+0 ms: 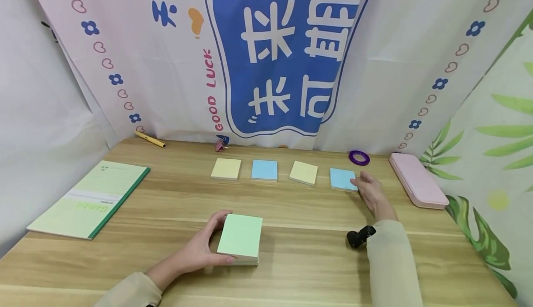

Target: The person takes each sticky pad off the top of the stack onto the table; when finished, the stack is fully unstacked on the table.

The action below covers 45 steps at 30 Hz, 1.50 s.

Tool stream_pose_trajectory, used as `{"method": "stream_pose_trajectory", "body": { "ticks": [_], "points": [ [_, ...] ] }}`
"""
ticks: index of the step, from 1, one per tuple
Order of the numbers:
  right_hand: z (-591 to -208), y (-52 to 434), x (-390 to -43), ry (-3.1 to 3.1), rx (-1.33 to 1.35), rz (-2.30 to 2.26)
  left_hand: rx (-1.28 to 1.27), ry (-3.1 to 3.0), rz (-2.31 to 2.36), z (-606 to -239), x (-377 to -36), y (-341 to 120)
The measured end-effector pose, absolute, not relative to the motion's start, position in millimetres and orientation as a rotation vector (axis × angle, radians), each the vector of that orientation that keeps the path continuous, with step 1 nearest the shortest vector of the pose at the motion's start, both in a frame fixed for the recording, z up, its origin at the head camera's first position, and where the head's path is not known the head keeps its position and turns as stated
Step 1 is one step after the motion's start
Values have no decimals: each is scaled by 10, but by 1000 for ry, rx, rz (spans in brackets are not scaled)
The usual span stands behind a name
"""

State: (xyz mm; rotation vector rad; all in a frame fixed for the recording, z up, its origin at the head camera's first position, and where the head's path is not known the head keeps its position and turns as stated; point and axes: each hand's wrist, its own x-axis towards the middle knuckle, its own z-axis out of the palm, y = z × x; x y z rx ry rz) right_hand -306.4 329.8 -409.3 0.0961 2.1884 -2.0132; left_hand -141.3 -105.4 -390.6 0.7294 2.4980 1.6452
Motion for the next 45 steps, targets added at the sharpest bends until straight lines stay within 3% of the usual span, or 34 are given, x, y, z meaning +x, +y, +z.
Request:
{"method": "stream_pose_trajectory", "body": {
  "ticks": [10, 15, 22, 27, 45],
  "points": [
    [-3821, 2973, -2775, 2529, -18, -1838, 777, 2524, 1648, -4165, -1534, -1089],
    [-3684, 2595, -2565, 2460, -366, -1908, 780, 2521, 1653, -4237, -1573, -1081],
    [-3663, 1918, -2131, 2319, -776, -1846, 765, 2508, 1650, -4006, -1464, -1043],
    [-3727, 1563, -1893, 2307, -940, -1730, 807, 2559, 1592, -4223, -1546, -1117],
    [-3976, 1132, -1617, 2562, -920, -1287, 835, 2722, 1417, -4235, -1569, -1127]
  ]
}}
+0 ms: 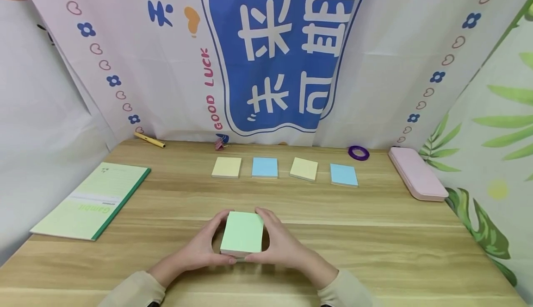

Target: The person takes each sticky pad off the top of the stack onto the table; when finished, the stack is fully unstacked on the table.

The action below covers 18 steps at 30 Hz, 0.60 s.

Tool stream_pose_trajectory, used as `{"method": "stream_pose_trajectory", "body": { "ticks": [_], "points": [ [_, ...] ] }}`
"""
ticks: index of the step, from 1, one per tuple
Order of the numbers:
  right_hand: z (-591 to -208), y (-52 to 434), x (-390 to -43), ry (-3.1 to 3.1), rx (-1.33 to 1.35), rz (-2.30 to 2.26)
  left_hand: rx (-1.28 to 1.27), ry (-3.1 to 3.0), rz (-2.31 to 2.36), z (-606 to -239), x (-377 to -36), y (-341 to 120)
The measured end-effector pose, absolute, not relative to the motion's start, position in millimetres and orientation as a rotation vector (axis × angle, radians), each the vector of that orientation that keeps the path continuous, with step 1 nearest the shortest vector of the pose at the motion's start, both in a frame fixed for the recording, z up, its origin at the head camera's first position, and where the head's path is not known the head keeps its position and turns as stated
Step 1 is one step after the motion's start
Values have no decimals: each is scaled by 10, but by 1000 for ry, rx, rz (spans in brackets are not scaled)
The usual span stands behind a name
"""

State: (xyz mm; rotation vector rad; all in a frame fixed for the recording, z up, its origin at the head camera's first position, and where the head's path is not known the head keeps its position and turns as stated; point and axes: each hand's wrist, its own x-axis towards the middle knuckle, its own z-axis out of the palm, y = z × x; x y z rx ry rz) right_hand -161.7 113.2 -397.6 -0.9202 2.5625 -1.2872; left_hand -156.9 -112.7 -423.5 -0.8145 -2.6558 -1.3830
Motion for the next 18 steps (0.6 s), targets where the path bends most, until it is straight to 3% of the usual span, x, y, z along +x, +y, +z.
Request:
{"method": "stream_pose_trajectory", "body": {
  "ticks": [18],
  "points": [
    [-3757, 1542, -1933, 2443, -936, -1466, -739, -2703, -1434, -4218, -1543, -1123]
  ]
}}
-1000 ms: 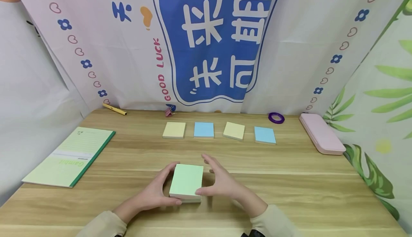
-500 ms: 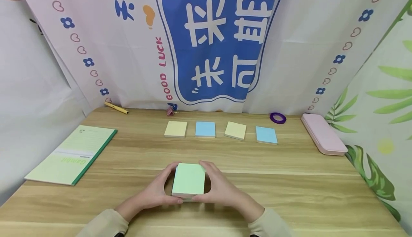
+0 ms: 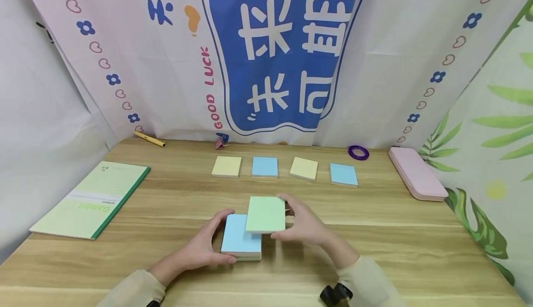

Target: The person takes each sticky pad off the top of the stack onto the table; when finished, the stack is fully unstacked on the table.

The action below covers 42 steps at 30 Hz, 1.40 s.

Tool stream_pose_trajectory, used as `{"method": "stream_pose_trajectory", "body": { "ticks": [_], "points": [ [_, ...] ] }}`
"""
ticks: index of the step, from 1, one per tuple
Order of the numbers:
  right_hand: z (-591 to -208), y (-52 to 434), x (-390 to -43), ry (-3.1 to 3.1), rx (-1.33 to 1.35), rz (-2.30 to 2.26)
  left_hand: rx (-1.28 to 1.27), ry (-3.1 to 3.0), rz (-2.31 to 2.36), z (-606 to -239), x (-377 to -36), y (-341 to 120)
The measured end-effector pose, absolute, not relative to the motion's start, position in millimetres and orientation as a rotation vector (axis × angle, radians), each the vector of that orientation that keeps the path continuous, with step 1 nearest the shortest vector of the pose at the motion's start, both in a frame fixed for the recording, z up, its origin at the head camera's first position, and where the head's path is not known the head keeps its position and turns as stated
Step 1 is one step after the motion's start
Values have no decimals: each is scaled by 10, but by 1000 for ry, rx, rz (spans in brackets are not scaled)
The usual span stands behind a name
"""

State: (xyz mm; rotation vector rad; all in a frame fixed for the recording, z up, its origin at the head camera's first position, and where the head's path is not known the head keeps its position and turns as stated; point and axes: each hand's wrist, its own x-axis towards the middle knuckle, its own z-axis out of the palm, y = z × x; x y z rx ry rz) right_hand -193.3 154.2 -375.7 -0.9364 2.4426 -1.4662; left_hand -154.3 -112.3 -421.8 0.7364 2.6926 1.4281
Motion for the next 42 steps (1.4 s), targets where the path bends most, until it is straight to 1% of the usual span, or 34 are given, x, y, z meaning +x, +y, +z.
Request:
{"method": "stream_pose_trajectory", "body": {
  "ticks": [5, 10, 17, 20, 22, 27, 29, 35, 38, 42],
  "points": [
    [-3688, 1443, -2248, 2441, -816, -1529, 742, 2680, 1421, -4226, -1540, -1129],
    [-3727, 1233, -2563, 2454, -739, -1483, 759, 2681, 1426, -4236, -1540, -1125],
    [-3862, 916, -2804, 2381, -782, -1442, 790, 2680, 1396, -4250, -1547, -1108],
    [-3921, 824, -2846, 2389, -783, -1386, 779, 2689, 1387, -4233, -1552, -1107],
    [-3885, 776, -2816, 2400, -793, -1351, 776, 2695, 1387, -4224, -1555, -1108],
    [-3981, 724, -2846, 2404, -891, -1301, 795, 2697, 1380, -4227, -1557, -1107],
    [-4081, 723, -2897, 2461, -936, -1234, 799, 2690, 1387, -4223, -1556, -1108],
    [-4096, 716, -2878, 2664, -995, -992, 796, 2680, 1413, -4203, -1556, -1122],
    [-4089, 727, -2852, 2677, -954, -971, 794, 2680, 1405, -4208, -1554, -1132],
    [-4078, 784, -2799, 2597, -842, -1101, 785, 2681, 1397, -4219, -1552, -1140]
  ]
}}
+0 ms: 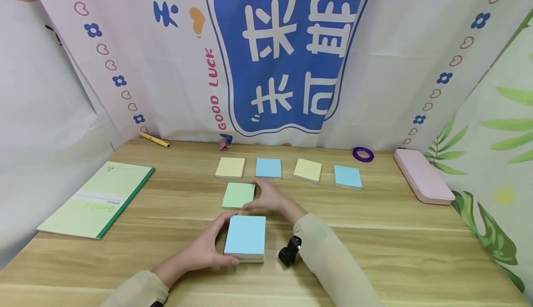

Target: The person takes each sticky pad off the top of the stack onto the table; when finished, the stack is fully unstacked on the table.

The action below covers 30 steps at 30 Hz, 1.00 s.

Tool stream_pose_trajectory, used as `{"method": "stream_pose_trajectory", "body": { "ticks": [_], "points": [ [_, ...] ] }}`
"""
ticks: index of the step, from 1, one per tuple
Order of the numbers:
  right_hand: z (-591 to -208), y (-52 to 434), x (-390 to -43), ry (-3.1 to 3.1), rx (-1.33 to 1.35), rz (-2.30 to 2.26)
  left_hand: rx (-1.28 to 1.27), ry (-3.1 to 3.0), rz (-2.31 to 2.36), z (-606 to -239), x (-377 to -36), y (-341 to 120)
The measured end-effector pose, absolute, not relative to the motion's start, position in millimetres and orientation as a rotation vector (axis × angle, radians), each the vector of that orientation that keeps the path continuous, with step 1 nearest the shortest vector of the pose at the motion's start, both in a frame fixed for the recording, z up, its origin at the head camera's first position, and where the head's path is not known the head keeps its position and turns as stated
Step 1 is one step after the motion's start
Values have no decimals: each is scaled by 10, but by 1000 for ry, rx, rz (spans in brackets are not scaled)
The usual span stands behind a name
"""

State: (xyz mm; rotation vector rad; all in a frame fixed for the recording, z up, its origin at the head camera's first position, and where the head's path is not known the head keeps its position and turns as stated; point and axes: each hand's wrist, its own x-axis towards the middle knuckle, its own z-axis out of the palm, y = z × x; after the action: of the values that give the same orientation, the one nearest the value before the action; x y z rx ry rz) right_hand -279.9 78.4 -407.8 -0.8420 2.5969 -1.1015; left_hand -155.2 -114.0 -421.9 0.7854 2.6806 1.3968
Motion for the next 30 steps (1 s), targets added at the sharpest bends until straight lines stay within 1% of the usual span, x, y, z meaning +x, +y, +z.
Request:
{"method": "stream_pose_trajectory", "body": {
  "ticks": [3, 7, 13, 16, 23, 30],
  "points": [
    [-4028, 869, -2729, 2511, -808, -1240, 776, 2674, 1407, -4216, -1544, -1132],
    [-3871, 970, -2578, 2416, -876, -1406, 770, 2682, 1415, -4208, -1535, -1128],
    [-3533, 1040, -2155, 2289, -1022, -1530, 764, 2679, 1428, -4203, -1540, -1125],
    [-3468, 1061, -1977, 2244, -1079, -1540, 778, 2679, 1447, -4202, -1547, -1121],
    [-3538, 1117, -1753, 2230, -1114, -1544, 803, 2693, 1445, -4211, -1554, -1120],
    [-3879, 1177, -1750, 2235, -992, -1521, 776, 2692, 1431, -4209, -1552, -1113]
  ]
}}
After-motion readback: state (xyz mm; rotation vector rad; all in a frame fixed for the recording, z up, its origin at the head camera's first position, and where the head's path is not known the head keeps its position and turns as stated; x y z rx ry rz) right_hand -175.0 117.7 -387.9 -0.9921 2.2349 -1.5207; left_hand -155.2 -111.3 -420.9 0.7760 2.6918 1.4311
